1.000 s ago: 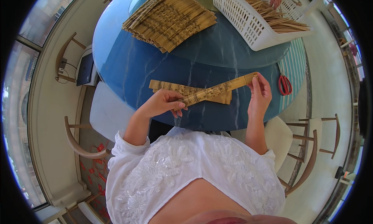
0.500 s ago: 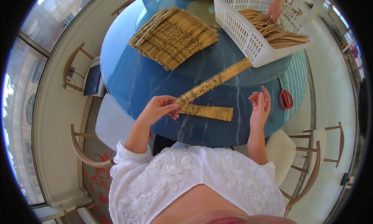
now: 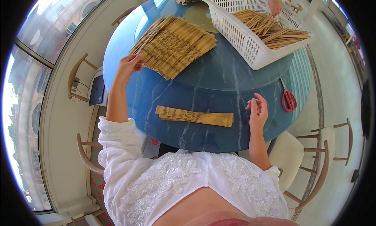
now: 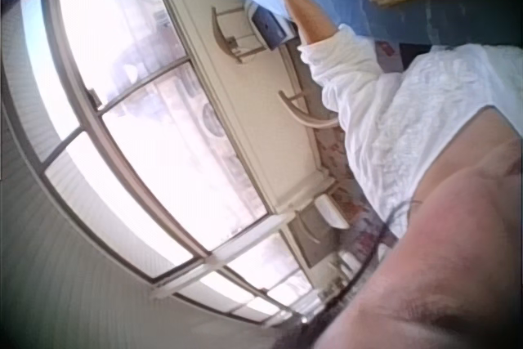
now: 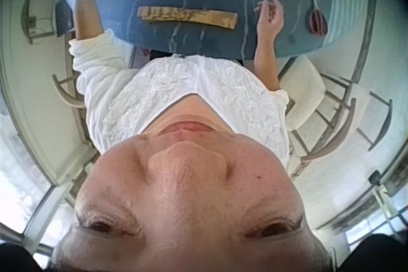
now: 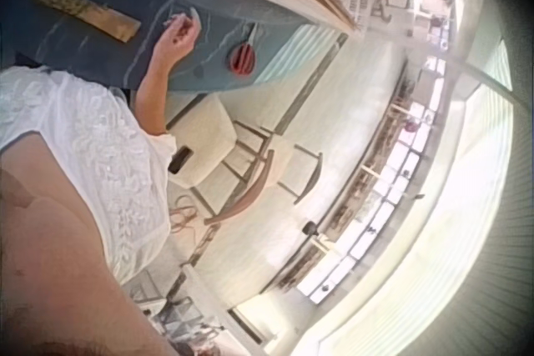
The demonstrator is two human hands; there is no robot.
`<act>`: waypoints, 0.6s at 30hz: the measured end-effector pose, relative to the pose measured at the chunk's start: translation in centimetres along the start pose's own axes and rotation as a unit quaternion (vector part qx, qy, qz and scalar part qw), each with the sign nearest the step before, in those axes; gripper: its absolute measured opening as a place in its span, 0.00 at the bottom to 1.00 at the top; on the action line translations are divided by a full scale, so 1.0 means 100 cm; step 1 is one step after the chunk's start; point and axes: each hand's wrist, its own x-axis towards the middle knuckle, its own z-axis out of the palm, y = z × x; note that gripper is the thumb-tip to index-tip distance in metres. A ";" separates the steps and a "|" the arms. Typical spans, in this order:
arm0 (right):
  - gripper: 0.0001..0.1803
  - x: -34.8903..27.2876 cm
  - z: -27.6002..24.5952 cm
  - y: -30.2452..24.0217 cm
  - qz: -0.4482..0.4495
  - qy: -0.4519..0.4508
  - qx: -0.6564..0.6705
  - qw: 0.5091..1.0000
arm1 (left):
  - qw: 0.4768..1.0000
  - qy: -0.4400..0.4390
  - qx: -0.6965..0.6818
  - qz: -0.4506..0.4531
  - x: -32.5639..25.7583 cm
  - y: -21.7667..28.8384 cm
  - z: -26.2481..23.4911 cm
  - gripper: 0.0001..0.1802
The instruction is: The person assembles bamboo fans by inserting thin bamboo sticks into slots on folded bamboo sheets. The person repeatedly picks up a bamboo sheet, inserts a stick, and places the assembled unit on the table.
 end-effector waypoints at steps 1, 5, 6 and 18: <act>0.12 0.000 0.000 0.001 -0.001 0.000 -0.002 1.000 | 1.000 0.026 0.010 0.000 0.004 -0.002 0.000 0.17; 0.11 0.001 0.001 0.005 0.000 -0.001 -0.003 1.000 | 0.993 0.090 0.055 0.057 0.008 -0.013 0.006 0.17; 0.11 0.001 0.001 0.005 0.001 -0.001 -0.004 1.000 | 0.989 0.105 0.072 0.071 0.006 -0.012 0.010 0.17; 0.11 -0.001 0.007 0.003 0.000 0.004 -0.007 1.000 | 0.834 -0.119 0.314 0.438 -0.111 -0.024 0.096 0.15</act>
